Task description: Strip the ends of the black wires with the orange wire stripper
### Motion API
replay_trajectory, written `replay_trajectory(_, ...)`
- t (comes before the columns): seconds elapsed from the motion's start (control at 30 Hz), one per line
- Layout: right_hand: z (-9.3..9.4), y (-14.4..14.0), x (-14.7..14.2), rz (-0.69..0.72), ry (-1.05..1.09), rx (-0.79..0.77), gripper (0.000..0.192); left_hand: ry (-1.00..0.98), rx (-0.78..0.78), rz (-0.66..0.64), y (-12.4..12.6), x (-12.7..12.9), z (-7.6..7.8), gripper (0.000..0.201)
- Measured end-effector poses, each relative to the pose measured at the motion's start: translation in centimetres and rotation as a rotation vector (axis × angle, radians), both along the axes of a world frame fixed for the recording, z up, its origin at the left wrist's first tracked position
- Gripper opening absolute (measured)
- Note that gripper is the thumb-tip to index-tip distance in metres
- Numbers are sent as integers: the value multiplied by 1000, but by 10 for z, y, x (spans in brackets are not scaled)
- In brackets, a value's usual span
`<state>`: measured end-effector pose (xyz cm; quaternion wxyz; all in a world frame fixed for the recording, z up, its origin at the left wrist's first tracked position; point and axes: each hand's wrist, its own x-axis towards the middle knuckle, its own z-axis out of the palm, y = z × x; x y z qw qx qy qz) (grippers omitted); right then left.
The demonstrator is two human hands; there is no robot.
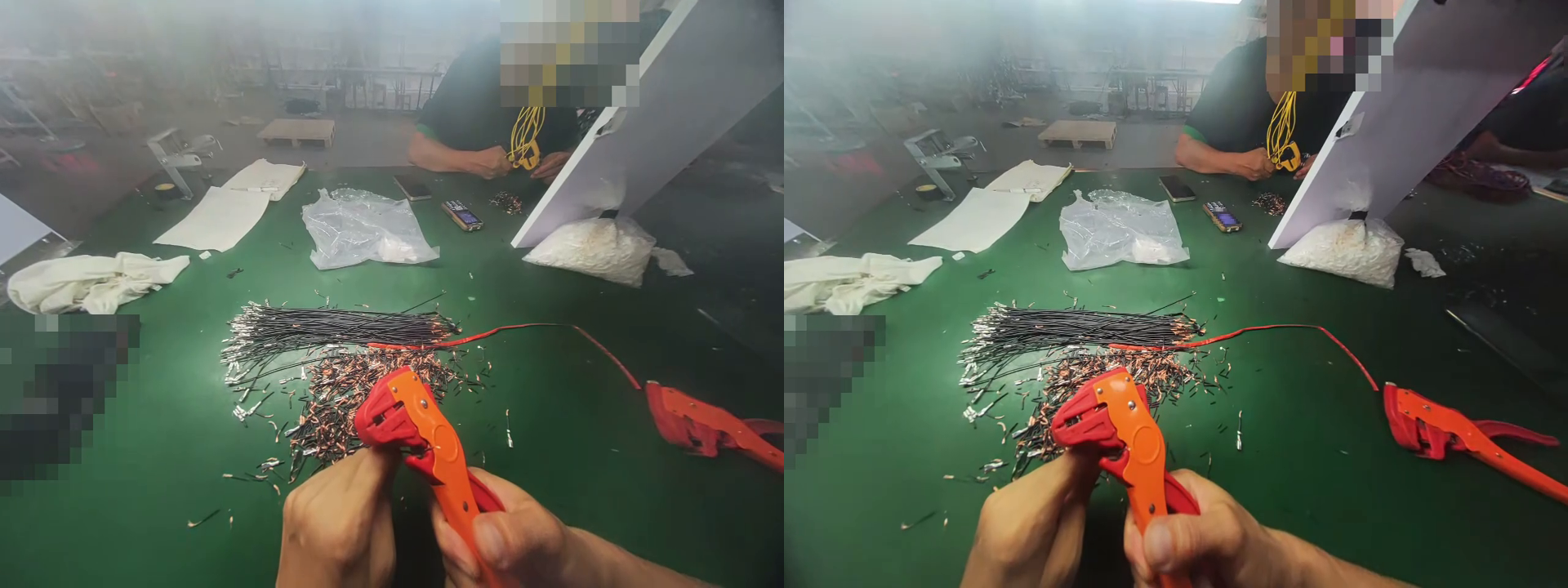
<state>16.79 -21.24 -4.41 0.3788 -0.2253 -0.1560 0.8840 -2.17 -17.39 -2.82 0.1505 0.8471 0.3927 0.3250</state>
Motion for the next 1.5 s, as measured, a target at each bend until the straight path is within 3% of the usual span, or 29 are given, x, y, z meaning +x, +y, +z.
replay_trajectory(0.1,-1,2,0,48,-25,12,32,14,14,11,0,1,1,32)
replay_trajectory(0.27,-6,0,-5,-39,-54,19,36,29,60,12,0,2,0,33)
replay_trajectory(0.47,0,3,-1,-7,15,61,35,97,74,73,1,4,-2,25)
replay_trajectory(0.6,3,10,7,19,-102,102,42,105,79,100,2,5,0,18)
replay_trajectory(0.7,11,14,12,137,-159,178,55,80,17,136,3,6,5,18)
replay_trajectory(0.83,21,14,17,226,-193,204,57,99,-104,243,6,4,11,16)
replay_trajectory(1.03,16,8,21,10,-174,195,48,-82,-350,310,8,2,14,11)
replay_trajectory(1.2,17,10,21,47,-160,311,41,-203,-242,223,1,5,22,21)
replay_trajectory(1.33,22,12,20,9,-81,195,40,-158,-176,228,-1,8,26,20)
replay_trajectory(1.5,20,14,20,13,5,109,46,-99,-15,229,4,9,19,14)
